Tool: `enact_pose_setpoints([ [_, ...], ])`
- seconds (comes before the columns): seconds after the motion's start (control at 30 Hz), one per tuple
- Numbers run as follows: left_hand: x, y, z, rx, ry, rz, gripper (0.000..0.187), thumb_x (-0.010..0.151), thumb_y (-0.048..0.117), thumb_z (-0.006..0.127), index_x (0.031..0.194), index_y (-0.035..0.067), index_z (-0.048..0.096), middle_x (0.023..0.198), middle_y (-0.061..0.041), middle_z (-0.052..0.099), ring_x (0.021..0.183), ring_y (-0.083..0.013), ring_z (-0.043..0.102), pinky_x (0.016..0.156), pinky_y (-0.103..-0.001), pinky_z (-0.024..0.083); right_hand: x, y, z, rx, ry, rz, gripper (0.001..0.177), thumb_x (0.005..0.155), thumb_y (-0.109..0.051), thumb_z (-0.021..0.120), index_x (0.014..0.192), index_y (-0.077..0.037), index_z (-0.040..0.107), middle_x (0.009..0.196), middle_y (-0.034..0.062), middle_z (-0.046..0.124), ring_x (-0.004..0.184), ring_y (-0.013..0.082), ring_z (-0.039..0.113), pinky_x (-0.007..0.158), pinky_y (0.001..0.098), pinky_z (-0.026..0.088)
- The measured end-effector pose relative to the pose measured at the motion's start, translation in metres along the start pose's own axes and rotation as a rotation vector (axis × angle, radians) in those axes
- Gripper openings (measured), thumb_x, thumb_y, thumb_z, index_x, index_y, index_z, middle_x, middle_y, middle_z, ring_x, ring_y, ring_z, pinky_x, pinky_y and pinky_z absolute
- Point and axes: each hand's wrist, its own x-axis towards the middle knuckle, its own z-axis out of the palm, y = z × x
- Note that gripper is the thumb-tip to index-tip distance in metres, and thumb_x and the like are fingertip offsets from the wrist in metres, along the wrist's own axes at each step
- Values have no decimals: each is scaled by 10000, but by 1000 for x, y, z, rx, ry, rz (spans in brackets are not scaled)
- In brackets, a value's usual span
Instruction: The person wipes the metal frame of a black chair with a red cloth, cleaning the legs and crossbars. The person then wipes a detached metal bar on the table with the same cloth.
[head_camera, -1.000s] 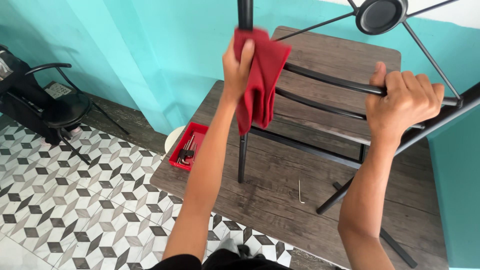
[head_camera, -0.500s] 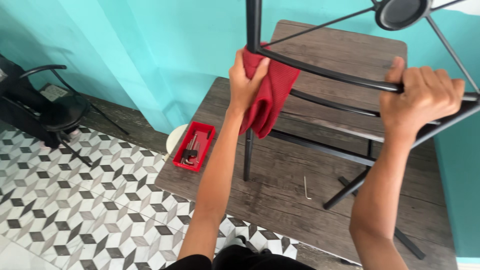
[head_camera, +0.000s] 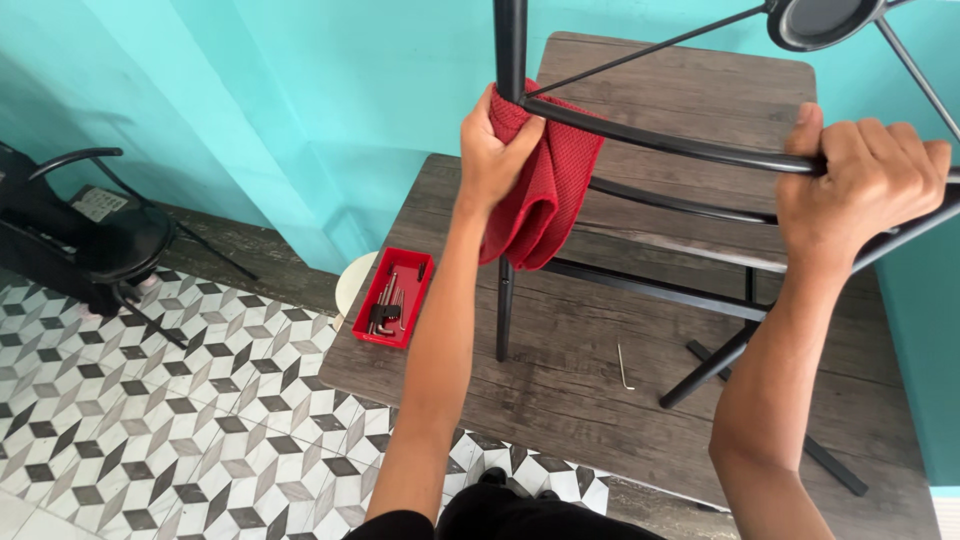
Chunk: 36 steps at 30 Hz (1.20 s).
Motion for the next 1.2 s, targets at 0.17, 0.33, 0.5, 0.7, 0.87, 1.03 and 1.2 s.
enact_pose_setpoints([
  [0.17, 15, -13, -22, -349, -310, -193, 210, 940, 54, 764, 1118, -23, 684, 1004, -53, 720, 915, -133, 672, 880, -311, 555, 2, -2, -1, 17, -6, 25, 549, 1049, -256, 645, 574, -127, 400, 548, 1, 371, 539, 180, 311, 683, 348, 260],
  [0.33, 25, -19, -30, -617, -436, -320, 394, 797, 134, 794, 1146, 24, 646, 970, -78, 716, 880, -162, 692, 849, -330, 569, 3, -6, -2, 40, 7, 40, 548, 1052, -252, 645, 578, -117, 405, 528, 6, 386, 518, 171, 323, 653, 336, 249],
  [0.5, 25, -11, -28, -503, -395, -307, 317, 887, 100, 742, 1166, -4, 633, 1003, -61, 696, 922, -152, 671, 868, -322, 559, 5, -5, -4, 14, -6, 44, 553, 1058, -260, 639, 573, -124, 412, 512, -4, 374, 497, 163, 303, 646, 328, 240],
  [0.7, -5, 8, -1, -43, -39, -21, 307, 996, 70, 723, 1251, -28, 585, 1096, -59, 695, 1037, -148, 656, 969, -314, 539, -2, -1, -1, -53, -39, 35, 552, 1087, -291, 592, 578, -150, 429, 509, -38, 366, 488, 126, 292, 669, 306, 249],
  [0.87, -22, 14, -9, -159, -112, -59, 625, 1003, 145, 705, 1515, 22, 368, 1377, -96, 588, 1303, -155, 570, 1188, -339, 442, -5, -1, 4, -41, -22, 46, 574, 1112, -285, 619, 585, -154, 432, 509, -32, 353, 493, 136, 295, 661, 326, 258],
  [1.03, -25, 5, -55, -715, -405, -345, 1008, 833, 265, 715, 1661, 11, 200, 1692, -146, 326, 1586, -234, 327, 1349, -387, 198, -10, -1, 8, -3, -29, 115, 508, 1047, -213, 673, 607, -104, 443, 544, 30, 362, 547, 183, 338, 602, 362, 235],
  [1.2, -32, -16, -72, -954, -424, -344, 964, 870, 89, 701, 1670, -56, 183, 1719, -151, 262, 1606, -205, 290, 1347, -330, 221, -22, 0, 11, 110, -61, 182, 490, 1060, -115, 667, 631, -71, 434, 618, 55, 421, 553, 172, 336, 549, 341, 224],
])
